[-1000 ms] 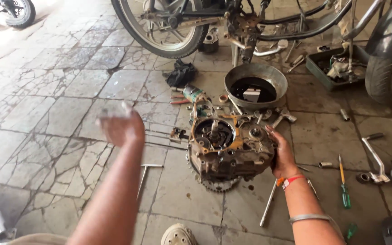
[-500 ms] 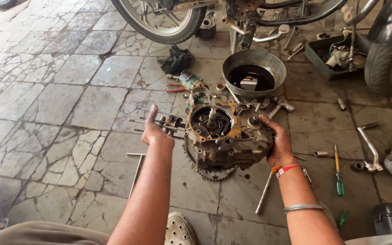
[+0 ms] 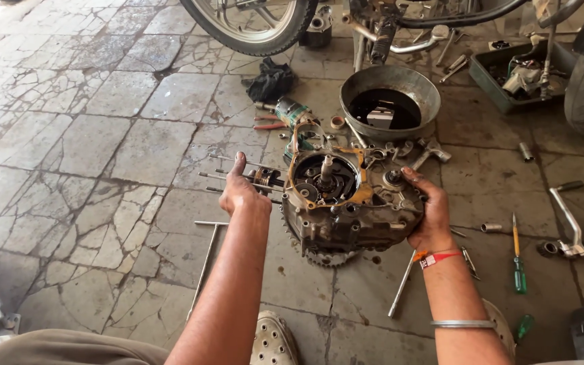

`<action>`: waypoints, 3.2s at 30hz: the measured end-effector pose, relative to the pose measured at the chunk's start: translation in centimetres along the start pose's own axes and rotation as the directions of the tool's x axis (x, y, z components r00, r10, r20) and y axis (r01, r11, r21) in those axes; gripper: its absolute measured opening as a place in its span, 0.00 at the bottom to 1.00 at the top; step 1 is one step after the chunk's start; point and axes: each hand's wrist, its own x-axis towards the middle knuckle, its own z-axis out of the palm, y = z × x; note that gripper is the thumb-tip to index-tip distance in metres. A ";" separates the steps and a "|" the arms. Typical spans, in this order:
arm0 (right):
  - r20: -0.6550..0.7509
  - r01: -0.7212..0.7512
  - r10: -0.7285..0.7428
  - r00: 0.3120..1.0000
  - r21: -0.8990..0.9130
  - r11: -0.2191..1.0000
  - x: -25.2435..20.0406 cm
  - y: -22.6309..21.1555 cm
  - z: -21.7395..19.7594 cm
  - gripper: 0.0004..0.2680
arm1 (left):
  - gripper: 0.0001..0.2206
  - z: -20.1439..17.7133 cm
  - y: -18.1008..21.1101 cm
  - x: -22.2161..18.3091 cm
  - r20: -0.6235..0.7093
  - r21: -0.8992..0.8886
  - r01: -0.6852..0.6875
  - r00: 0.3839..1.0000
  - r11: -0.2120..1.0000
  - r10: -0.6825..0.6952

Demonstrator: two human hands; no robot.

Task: Disassembling and inspecting motorcycle engine components using manual tools.

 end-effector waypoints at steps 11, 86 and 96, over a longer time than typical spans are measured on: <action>0.055 0.199 -0.206 0.977 0.112 0.974 0.2 -3.7 0.5 0.09 | 0.25 2.3 4.1 -4.3 0.144 -0.063 0.009 0.990 0.998 0.000; 0.088 -0.087 0.066 0.994 0.260 0.962 1.3 0.5 -1.5 0.12 | 0.10 5.9 1.2 5.0 0.556 -0.147 0.219 0.825 0.965 -0.102; 0.164 0.355 -0.338 0.927 -0.087 0.931 1.1 -2.2 1.5 0.13 | 0.12 4.1 1.8 3.6 0.823 -0.288 0.321 0.564 0.902 0.062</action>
